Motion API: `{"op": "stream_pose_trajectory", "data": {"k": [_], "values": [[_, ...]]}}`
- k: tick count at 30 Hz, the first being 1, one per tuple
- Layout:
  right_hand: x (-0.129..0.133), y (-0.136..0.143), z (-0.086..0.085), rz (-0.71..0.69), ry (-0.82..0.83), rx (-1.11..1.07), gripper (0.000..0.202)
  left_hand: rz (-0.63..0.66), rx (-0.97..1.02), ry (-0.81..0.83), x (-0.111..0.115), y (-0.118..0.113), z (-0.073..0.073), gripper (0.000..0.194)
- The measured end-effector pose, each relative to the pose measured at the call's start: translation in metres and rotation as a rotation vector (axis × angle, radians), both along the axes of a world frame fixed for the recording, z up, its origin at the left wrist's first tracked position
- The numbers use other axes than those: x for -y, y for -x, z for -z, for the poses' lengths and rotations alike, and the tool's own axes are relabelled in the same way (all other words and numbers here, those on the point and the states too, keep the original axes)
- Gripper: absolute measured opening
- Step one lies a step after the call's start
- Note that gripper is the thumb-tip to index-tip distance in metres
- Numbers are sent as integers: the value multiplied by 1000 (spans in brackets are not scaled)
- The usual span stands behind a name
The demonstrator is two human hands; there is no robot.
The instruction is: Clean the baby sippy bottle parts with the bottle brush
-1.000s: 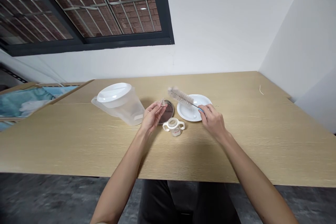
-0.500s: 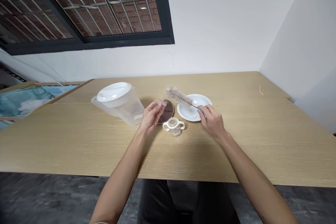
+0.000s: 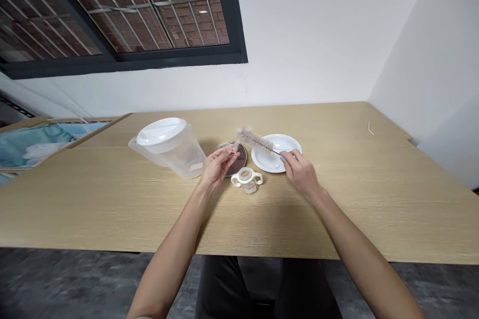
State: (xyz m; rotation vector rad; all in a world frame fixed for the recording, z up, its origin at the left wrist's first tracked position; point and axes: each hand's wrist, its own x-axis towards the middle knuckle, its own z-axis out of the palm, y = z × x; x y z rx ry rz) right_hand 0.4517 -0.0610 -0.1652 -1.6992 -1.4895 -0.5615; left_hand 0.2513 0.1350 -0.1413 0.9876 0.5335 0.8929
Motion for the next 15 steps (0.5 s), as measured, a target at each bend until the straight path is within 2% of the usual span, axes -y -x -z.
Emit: {"op": "stream_pose_trajectory", "data": {"k": [5, 9, 12, 15], "values": [[1, 4, -3, -42, -57, -21, 21, -30, 10, 17, -2, 0, 1, 12], [1, 5, -1, -103, -2, 4, 23, -33, 6, -2, -2, 0, 2, 11], [0, 2, 1, -43, 26, 13, 24, -39, 13, -19, -2, 0, 3, 14], [0, 0, -1, 2, -20, -7, 23, -36, 17, -15, -3, 0, 3, 18]]}}
